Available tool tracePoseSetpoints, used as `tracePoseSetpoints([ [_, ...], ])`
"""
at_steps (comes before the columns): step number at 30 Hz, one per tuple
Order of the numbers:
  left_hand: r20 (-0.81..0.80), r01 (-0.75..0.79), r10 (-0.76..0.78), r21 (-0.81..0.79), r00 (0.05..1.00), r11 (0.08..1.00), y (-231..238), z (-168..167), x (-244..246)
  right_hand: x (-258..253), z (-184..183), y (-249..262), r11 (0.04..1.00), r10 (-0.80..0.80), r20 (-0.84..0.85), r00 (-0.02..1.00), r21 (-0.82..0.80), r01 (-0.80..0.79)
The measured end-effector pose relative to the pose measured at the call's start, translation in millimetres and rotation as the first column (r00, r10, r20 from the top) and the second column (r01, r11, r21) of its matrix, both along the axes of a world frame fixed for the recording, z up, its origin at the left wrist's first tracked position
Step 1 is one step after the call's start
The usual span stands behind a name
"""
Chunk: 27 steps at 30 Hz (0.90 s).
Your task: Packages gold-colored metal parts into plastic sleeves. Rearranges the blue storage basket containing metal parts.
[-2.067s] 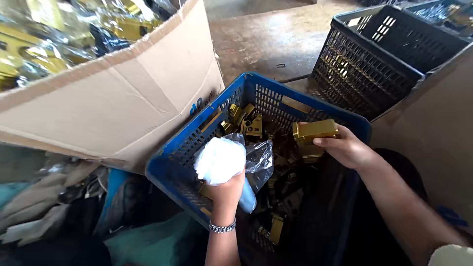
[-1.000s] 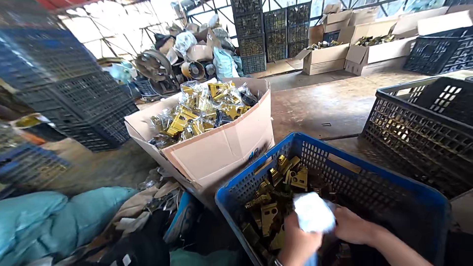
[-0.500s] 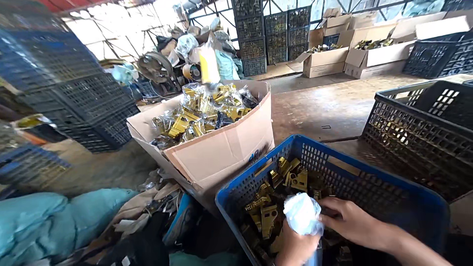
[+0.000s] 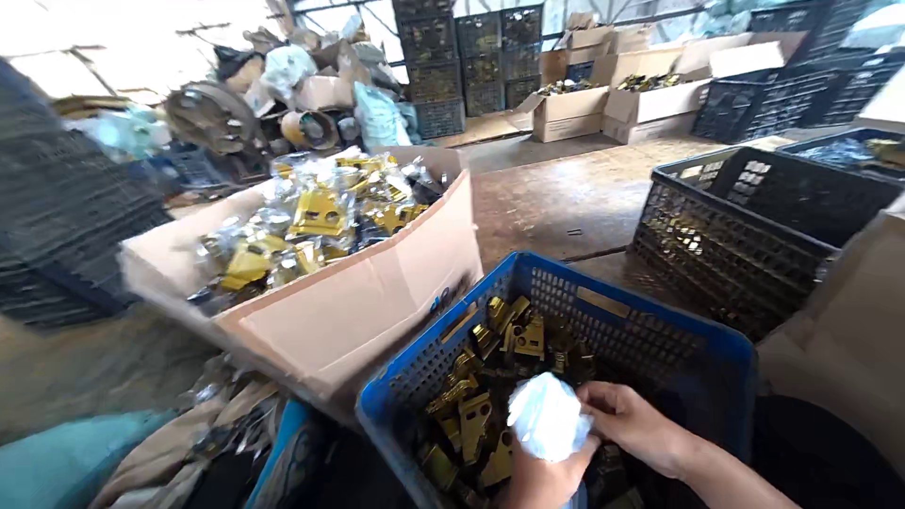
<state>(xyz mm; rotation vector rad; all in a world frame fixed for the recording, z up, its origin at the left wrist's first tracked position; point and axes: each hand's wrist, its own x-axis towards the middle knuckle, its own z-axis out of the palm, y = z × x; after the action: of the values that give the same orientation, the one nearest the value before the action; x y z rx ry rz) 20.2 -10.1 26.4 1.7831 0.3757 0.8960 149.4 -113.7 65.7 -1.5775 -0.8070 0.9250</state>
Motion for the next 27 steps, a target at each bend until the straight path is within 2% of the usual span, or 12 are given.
tracePoseSetpoints([
  [3, -0.019, 0.046, -0.049, -0.134, 0.999, 0.990, -2, 2, -2, 9, -4, -13, 0.997, 0.076, -0.149, 0.986, 0.011, -0.076],
  [6, 0.013, 0.161, -0.169, -0.383, 0.986, 0.910, -11, 1, 1, 6, -2, -15, 0.997, 0.013, -0.097, 0.995, -0.068, -0.020],
  [8, 0.020, 0.145, -0.155, -0.485, 0.988, 0.862, -10, 6, 1, 3, -2, -19, 0.996, 0.061, -0.136, 0.989, -0.055, -0.069],
  [10, -0.019, 0.044, -0.060, -0.475, 0.998, 0.879, 1, 8, -1, 5, 0, -25, 0.993, 0.121, -0.180, 0.976, 0.016, -0.120],
  [14, -0.029, -0.044, 0.035, -0.491, 0.999, 0.870, 14, 12, -4, -2, 5, -26, 0.997, 0.072, -0.155, 0.985, 0.042, -0.066],
  [19, -0.069, -0.059, 0.024, -0.580, 0.997, 0.813, 10, 22, -13, -9, 0, -22, 0.998, 0.059, -0.321, 0.945, -0.018, -0.068],
  [22, -0.102, -0.080, 0.030, -0.524, 0.994, 0.848, 13, 15, -18, -6, -2, -22, 0.989, 0.119, -0.387, 0.914, -0.038, -0.145],
  [27, -0.054, 0.004, -0.032, -0.451, 0.998, 0.892, 10, 2, -23, -12, -11, -16, 0.993, 0.107, -0.335, 0.936, -0.002, -0.114],
])
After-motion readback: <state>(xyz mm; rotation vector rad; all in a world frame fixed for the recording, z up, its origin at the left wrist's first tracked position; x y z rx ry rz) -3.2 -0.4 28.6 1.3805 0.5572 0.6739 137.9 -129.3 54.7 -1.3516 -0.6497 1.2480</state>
